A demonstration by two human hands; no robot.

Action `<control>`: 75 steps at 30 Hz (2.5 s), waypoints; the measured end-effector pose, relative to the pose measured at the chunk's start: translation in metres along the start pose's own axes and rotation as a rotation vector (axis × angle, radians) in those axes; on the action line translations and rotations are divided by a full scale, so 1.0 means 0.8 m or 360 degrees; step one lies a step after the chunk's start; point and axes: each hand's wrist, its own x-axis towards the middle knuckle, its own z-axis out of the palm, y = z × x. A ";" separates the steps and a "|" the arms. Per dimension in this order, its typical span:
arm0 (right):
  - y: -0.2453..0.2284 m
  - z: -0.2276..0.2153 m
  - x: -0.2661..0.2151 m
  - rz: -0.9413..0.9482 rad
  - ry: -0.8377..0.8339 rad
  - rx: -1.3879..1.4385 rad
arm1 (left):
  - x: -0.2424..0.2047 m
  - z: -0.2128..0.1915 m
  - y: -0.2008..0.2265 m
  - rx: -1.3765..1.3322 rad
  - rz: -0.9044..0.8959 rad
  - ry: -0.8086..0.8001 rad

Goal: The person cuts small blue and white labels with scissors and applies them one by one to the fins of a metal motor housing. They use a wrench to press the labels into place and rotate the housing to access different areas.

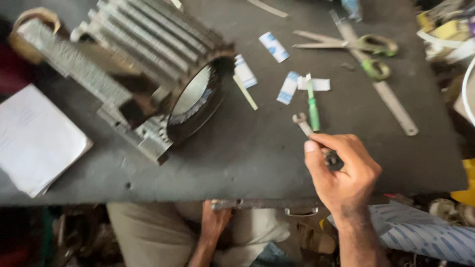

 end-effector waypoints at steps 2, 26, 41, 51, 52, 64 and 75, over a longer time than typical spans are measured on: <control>-0.006 -0.004 0.018 -0.0006 -0.0050 -0.0067 | 0.001 -0.009 0.009 -0.1769 -0.0729 0.0131; 0.043 0.044 0.191 -0.0036 -0.1098 -0.0595 | 0.001 -0.170 0.099 -0.1505 -0.0597 -0.0029; 0.019 0.140 0.257 -0.0008 -0.1761 -0.0390 | 0.063 -0.273 0.164 -0.1233 0.0391 0.0471; 0.011 0.030 0.215 0.0042 -0.1164 0.0205 | 0.162 -0.421 0.243 -0.1582 -0.0702 0.0434; 0.011 0.018 0.203 -0.0361 -0.0964 0.0288 | 0.189 -0.427 0.238 -0.1853 -0.0647 0.0244; 0.069 0.037 0.147 -0.0755 -0.0371 0.0497 | 0.342 -0.384 0.229 -0.1823 -0.0241 0.0395; 0.095 0.027 0.146 0.0383 -0.0908 0.1583 | 0.328 -0.386 0.232 -0.0736 0.0361 0.0759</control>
